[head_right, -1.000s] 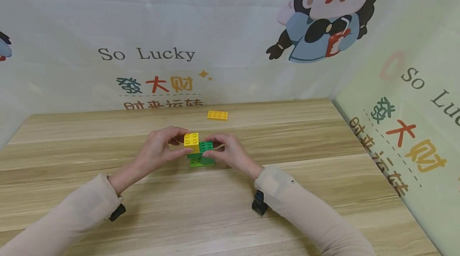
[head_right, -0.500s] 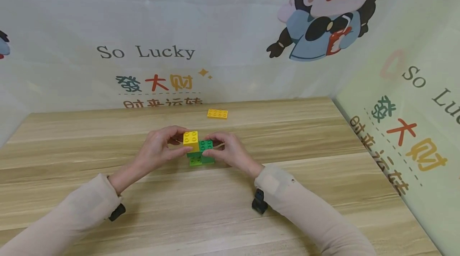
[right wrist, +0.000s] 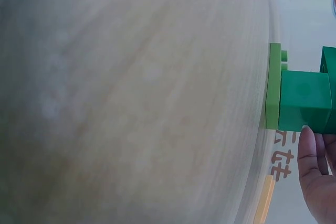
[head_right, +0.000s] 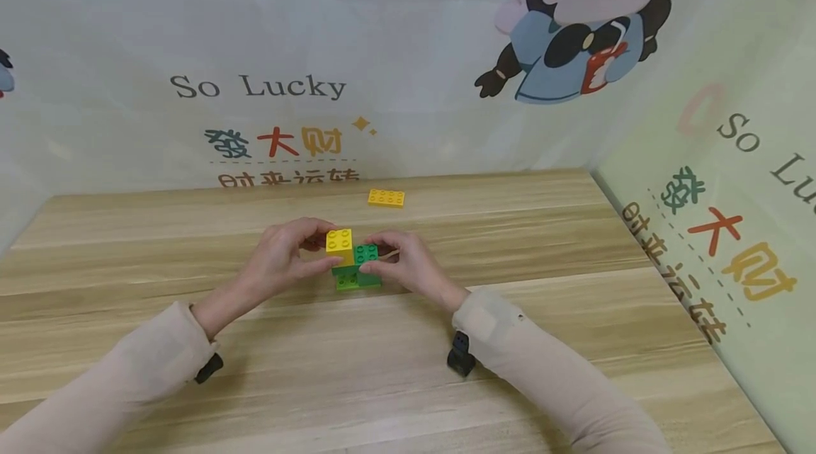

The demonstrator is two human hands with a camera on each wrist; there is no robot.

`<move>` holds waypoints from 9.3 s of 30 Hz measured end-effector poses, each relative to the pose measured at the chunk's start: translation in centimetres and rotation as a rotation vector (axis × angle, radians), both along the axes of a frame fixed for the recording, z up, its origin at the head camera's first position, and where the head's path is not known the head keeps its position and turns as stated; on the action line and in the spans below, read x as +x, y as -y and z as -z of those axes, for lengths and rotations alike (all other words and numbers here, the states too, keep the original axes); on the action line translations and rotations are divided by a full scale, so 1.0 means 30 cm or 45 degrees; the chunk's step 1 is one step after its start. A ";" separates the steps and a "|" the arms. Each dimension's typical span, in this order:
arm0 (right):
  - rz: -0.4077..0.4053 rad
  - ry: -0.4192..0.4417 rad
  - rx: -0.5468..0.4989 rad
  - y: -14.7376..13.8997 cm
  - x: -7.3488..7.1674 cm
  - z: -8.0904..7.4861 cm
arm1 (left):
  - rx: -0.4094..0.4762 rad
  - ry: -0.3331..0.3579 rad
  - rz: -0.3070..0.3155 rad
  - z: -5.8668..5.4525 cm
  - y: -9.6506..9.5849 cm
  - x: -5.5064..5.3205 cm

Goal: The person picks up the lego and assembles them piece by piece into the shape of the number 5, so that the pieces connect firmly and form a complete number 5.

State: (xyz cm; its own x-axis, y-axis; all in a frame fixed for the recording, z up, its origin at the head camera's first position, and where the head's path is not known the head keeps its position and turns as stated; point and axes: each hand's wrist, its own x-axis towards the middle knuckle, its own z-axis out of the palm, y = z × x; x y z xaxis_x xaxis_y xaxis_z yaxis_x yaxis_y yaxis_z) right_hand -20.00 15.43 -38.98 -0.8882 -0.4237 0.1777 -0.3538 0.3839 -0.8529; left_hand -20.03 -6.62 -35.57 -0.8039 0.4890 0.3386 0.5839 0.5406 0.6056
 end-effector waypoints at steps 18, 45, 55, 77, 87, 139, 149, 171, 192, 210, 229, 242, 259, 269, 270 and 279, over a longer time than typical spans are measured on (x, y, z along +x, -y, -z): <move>-0.013 -0.002 -0.031 -0.002 0.000 -0.006 | -0.066 -0.039 0.006 -0.020 -0.006 0.008; -0.019 -0.012 -0.006 0.003 0.005 -0.004 | 0.259 0.197 -0.086 0.050 -0.004 0.017; -0.054 -0.012 0.000 0.002 -0.004 -0.005 | 0.280 0.216 -0.120 0.049 -0.005 0.018; 0.207 -0.145 0.083 -0.081 -0.107 -0.054 | 0.284 0.288 -0.115 0.047 0.001 0.012; 0.239 -0.189 0.298 -0.103 -0.213 -0.062 | 0.305 0.338 -0.123 0.050 -0.013 0.009; 0.273 -0.188 0.719 0.017 -0.349 0.008 | 0.245 0.269 -0.128 0.049 0.003 0.019; 0.278 -0.227 0.633 0.012 -0.322 0.004 | 0.254 0.267 -0.123 0.048 0.010 0.020; 0.141 -0.391 0.251 -0.084 -0.083 -0.099 | 0.253 0.293 -0.081 0.031 -0.005 0.005; -0.065 -0.471 0.155 -0.053 0.050 -0.152 | 0.270 0.295 -0.105 0.038 0.008 0.013; -0.133 -0.589 0.269 -0.025 0.056 -0.173 | 0.254 0.260 -0.102 0.042 0.013 0.013; -0.217 -0.675 0.390 -0.004 0.056 -0.209 | 0.251 0.241 -0.107 0.043 0.014 0.016; -0.243 -0.709 0.497 0.002 0.054 -0.229 | 0.251 0.230 -0.088 0.049 0.014 0.009; -0.290 -0.731 0.553 0.011 0.049 -0.248 | 0.252 0.249 -0.082 0.043 0.015 0.010; -0.296 -0.736 0.569 0.016 0.047 -0.253 | 0.247 0.255 -0.080 0.044 0.016 0.009; -0.294 -0.739 0.567 0.016 0.047 -0.254 | 0.246 0.255 -0.081 0.044 0.016 0.009; -0.290 -0.750 0.555 0.015 0.041 -0.253 | 0.240 0.246 -0.083 0.044 0.015 0.008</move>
State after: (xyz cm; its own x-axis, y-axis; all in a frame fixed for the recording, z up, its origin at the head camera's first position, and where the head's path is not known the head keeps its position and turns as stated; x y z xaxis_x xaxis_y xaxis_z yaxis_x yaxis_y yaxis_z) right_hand -18.77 14.97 -31.38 -0.5808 -0.7254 0.3695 -0.8138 0.5053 -0.2871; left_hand -19.78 -7.05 -36.89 -0.8901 0.3771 0.2560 0.4155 0.4403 0.7959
